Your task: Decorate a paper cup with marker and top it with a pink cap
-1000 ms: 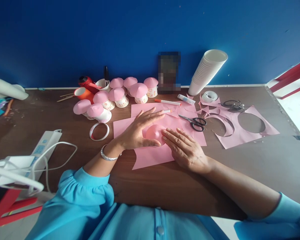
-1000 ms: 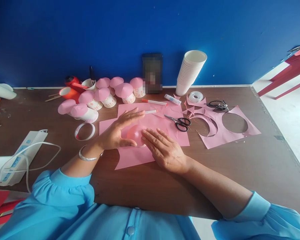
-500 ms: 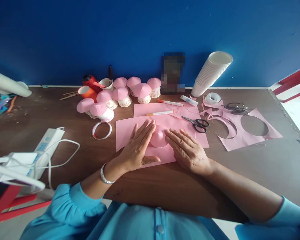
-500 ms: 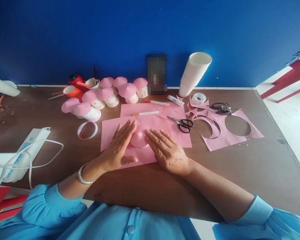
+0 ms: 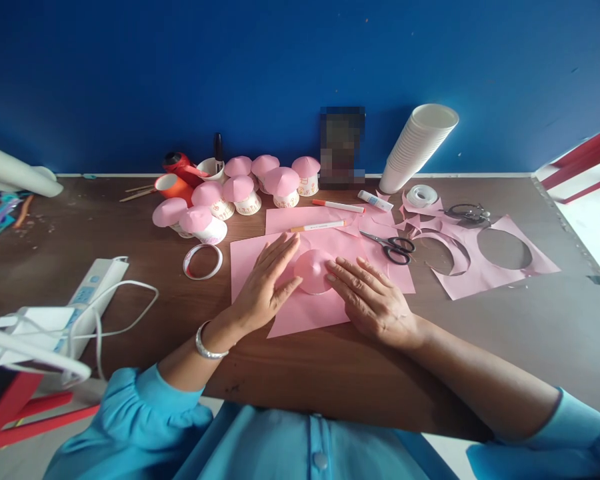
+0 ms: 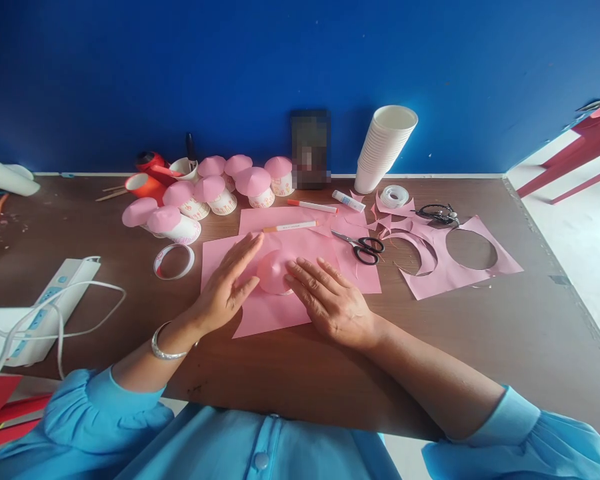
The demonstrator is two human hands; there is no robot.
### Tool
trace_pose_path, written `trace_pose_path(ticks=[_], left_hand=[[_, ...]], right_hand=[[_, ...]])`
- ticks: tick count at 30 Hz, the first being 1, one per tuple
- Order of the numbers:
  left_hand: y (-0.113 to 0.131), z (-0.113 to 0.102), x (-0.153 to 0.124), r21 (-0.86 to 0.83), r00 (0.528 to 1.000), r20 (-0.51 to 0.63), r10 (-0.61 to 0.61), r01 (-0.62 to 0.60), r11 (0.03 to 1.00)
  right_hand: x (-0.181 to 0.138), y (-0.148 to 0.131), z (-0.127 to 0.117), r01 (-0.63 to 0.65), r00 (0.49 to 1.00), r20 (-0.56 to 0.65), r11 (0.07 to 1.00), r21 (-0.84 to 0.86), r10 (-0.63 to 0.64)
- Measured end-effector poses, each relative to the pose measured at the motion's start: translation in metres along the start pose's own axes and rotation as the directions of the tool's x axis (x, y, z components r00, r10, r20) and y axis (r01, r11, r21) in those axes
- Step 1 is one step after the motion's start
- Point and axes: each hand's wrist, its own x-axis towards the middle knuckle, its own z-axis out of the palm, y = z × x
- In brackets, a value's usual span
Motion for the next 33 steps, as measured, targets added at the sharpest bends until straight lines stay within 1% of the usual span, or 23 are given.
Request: trace_pose_path(ticks=[4, 10, 16, 18, 24, 26, 30, 33], left_hand=[[-0.005, 0.000, 0.006, -0.045, 1.000, 0.008, -0.013, 0.014, 0.999], [-0.009, 0.006, 0.008, -0.123, 0.999, 0.034, -0.023, 0.027, 0.992], [-0.006, -0.006, 0.014, -0.201, 1.000, -0.028, -0.010, 0.004, 0.980], [-0.004, -0.009, 0.017, -0.198, 1.000, -0.016, 0.006, -0.009, 0.980], [-0.006, -0.004, 0.021, -0.148, 0.994, 0.106, 0.014, 0.002, 0.989], [-0.007, -0.002, 0.019, -0.132, 0.995, 0.101, 0.015, -0.001, 0.991], [-0.008, -0.005, 0.019, -0.101, 0.999, 0.040, 0.031, -0.026, 0.995], [-0.008, -0.008, 0.022, -0.104, 0.996, 0.039, 0.086, -0.082, 0.991]], right_hand=[[0.000, 0.000, 0.001, 0.012, 1.000, 0.007, 1.000, -0.018, -0.012], [0.002, -0.001, 0.000, 0.012, 1.000, -0.002, 1.000, -0.015, -0.012], [0.001, -0.001, 0.000, 0.002, 1.000, 0.000, 1.000, -0.007, -0.002], [0.001, -0.001, 0.001, 0.002, 1.000, -0.003, 1.000, -0.005, -0.002], [0.002, -0.001, 0.001, -0.013, 1.000, -0.005, 1.000, 0.007, 0.013], [0.002, -0.001, 0.001, -0.010, 1.000, -0.003, 1.000, 0.001, 0.010], [0.002, 0.000, 0.001, 0.003, 1.000, 0.003, 1.000, -0.010, -0.003], [0.002, 0.000, 0.001, -0.002, 1.000, -0.009, 1.000, 0.001, 0.002]])
